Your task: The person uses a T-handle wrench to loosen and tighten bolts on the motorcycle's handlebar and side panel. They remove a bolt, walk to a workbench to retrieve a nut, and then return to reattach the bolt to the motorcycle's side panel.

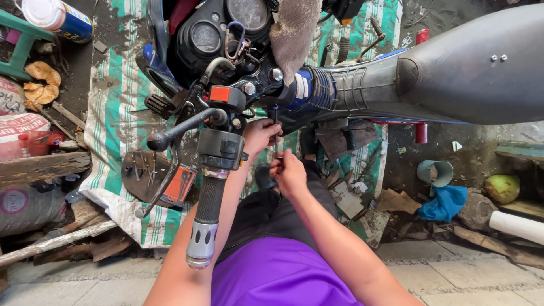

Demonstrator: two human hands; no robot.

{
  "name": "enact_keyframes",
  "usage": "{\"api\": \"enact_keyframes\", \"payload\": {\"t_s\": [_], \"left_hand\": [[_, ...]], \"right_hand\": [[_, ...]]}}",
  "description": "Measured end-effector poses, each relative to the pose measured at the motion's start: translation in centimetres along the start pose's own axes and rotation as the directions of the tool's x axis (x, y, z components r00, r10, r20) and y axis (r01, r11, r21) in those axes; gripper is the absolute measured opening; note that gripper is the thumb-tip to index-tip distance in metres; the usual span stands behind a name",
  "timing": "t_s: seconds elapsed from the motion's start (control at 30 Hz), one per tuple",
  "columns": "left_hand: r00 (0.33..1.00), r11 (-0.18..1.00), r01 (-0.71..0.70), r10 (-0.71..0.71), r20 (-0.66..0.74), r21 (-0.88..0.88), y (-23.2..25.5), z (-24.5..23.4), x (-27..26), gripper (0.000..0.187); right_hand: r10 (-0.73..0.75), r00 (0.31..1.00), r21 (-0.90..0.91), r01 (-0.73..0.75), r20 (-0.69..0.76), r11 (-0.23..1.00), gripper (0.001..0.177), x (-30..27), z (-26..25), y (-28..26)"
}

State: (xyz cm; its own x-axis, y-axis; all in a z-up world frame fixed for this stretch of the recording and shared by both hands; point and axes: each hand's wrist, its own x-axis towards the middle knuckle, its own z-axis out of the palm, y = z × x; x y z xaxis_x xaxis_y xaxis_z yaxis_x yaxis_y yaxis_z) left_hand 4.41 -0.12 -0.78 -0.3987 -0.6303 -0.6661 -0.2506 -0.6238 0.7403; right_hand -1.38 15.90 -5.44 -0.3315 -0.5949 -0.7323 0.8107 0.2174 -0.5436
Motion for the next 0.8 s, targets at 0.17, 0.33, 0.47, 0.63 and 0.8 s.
{"api": "enact_keyframes", "payload": {"t_s": [0.17, 0.33, 0.47, 0.63, 0.8], "left_hand": [[0.999, 0.995, -0.039, 0.041, -0.02, 0.091, 0.4, -0.2, 0.2, 0.028], [0.995, 0.991, -0.067, 0.074, -0.06, 0.113, 1.0, 0.3, -1.1, 0.03], [0.993, 0.993, -0.074, 0.081, -0.08, 0.094, 0.6, 0.5, -0.8, 0.032], [0.993, 0.99, -0.081, 0.091, -0.078, 0.119, 0.6, 0.3, -1.5, 0.034], [0.997, 0.998, -0.049, 0.052, -0.055, 0.049, -0.2, 0.4, -1.5, 0.028]], "right_hand": [[0.341, 0.91, 0.36, -0.408, 0.237, 0.839, 0.044, -2.2, 1.8, -3.3], [0.031, 0.998, -0.147, -0.039, -0.058, 0.988, 0.055, -4.7, 2.2, -3.1], [-0.288, 0.956, -0.573, 0.206, -0.055, 0.793, 0.037, -5.1, 1.7, -3.5], [0.051, 0.999, -0.096, -0.05, 0.0, 0.994, 0.046, -4.0, 2.3, -1.8], [0.333, 0.883, 0.335, -0.44, 0.33, 0.833, 0.046, -5.2, 2.4, -3.7]]}}
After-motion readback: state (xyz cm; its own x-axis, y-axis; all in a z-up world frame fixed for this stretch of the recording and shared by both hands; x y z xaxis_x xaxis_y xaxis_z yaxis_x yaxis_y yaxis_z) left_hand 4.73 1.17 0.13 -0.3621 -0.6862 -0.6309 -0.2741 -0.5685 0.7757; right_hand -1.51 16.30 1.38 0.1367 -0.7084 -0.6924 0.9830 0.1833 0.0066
